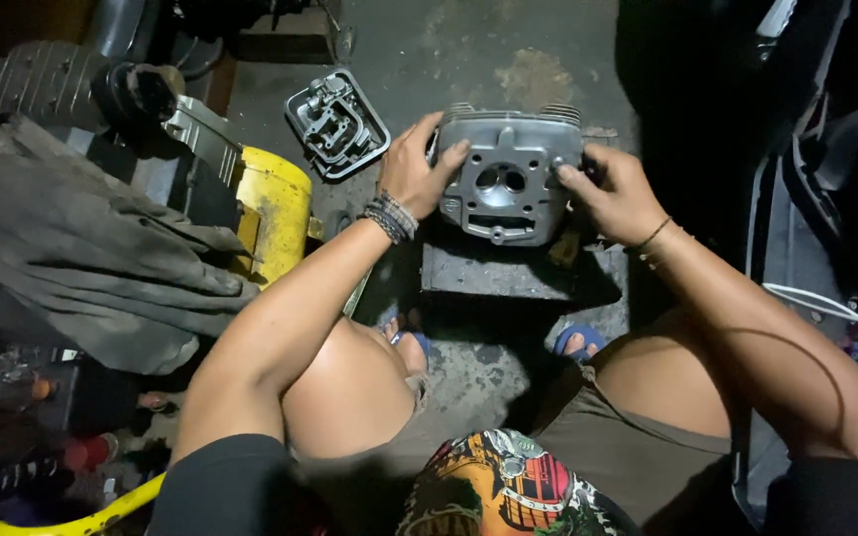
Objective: Wiping and inspecting a motorcycle cylinder head with a cloth to remove dirt and debris.
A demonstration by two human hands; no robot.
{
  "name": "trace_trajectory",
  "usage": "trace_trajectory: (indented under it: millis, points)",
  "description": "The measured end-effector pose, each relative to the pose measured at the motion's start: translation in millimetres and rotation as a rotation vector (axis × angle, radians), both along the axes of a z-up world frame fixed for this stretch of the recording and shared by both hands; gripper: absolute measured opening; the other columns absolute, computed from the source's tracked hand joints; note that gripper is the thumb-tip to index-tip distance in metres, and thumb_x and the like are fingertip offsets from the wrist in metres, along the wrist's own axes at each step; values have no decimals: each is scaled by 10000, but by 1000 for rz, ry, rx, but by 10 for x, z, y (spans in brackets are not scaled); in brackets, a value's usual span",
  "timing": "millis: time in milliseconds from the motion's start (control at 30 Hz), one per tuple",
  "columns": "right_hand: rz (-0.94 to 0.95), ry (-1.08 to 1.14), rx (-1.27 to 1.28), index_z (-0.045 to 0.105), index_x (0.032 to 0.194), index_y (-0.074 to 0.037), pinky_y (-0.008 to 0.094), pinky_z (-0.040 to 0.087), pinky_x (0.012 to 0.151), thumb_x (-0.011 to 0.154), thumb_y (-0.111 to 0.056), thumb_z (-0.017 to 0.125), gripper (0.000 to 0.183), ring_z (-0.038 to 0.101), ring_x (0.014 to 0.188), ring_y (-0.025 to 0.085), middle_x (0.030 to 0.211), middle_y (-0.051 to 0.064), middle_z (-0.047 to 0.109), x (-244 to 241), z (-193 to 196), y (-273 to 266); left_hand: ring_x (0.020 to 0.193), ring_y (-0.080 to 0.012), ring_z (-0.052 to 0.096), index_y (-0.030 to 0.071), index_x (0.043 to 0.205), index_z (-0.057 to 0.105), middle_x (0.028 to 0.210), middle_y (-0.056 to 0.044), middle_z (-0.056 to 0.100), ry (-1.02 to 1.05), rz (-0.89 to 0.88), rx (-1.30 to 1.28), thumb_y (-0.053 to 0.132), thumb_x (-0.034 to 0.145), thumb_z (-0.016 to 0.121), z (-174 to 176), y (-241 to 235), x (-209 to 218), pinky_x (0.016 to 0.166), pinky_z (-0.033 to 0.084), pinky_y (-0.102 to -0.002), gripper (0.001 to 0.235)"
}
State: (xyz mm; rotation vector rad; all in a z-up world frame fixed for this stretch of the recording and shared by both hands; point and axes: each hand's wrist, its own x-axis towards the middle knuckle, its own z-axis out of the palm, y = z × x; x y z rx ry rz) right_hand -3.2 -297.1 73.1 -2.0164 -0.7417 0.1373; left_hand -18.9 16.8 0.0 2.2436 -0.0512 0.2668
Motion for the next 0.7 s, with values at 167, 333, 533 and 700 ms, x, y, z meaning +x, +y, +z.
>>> trace_trajectory:
  millis: [167, 333, 533, 700]
  points:
    - [-36, 106, 43, 544, 790, -72, 315, 397, 706, 1081, -236, 710, 373, 449, 749, 128, 688, -13, 460, 10, 128, 29, 1224, -358, 662, 203, 1383, 615, 1260, -116, 712, 171, 59, 9, 906, 854, 469, 280, -96, -48, 1053, 500, -484, 892]
    - [-95, 284, 52, 623, 816, -93, 273, 451, 741, 1108, -246, 686, 335, 522, 684, 108, 671, -7, 578, 134, 90, -45, 1342, -407, 566, 66, 1445, 559, 1389, -226, 636, 440, 53, -3, 949, 809, 383, 795, -259, -144, 1149, 412, -511, 1102]
    - [-192, 404, 41, 702, 914, -90, 285, 485, 760, 1095, -322, 710, 294, 588, 719, 113, 743, 33, 660, 260, -88, -59, 1358, -393, 556, 54, 1425, 589, 1383, -210, 647, 511, 56, 33, 968, 792, 357, 812, -281, -20, 1174, 369, -489, 1136]
    - [-250, 566, 46, 705, 1176, 35, 223, 569, 804, 1071, -316, 586, 386, 660, 841, 104, 1021, 84, 731, 393, 82, 86, 797, -273, 683, 57, 778, 702, 822, -121, 694, 514, 116, 198, 899, 753, 194, 728, -275, 210, 796, 536, -392, 984]
